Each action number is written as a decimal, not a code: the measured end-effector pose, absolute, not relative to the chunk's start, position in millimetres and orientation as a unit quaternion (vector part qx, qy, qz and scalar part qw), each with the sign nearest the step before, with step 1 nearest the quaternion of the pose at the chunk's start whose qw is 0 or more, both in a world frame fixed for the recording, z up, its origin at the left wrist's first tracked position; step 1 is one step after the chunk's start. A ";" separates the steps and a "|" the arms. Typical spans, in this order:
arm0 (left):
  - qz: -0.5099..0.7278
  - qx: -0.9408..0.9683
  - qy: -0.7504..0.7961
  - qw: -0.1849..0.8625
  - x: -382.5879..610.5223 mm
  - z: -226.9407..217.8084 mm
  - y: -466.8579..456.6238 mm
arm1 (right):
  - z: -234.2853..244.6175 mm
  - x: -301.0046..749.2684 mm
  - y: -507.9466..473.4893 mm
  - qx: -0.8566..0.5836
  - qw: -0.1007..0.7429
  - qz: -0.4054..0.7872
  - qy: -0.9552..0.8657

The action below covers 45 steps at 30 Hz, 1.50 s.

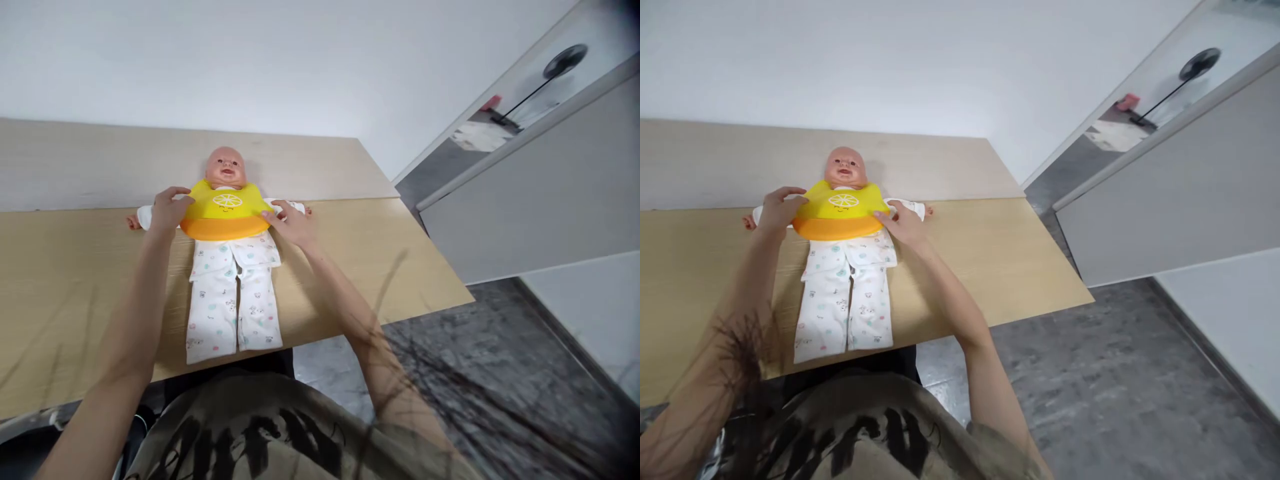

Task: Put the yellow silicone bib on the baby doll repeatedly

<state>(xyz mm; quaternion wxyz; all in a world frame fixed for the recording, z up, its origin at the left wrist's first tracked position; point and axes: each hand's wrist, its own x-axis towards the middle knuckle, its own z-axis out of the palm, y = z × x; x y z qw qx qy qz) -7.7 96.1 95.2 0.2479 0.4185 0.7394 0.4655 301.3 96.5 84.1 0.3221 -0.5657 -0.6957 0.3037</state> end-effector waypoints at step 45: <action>0.580 0.431 0.660 0.208 22.9 42.8 -151.8 | -14.5 343.5 -140.1 -0.523 0.507 0.239 -0.642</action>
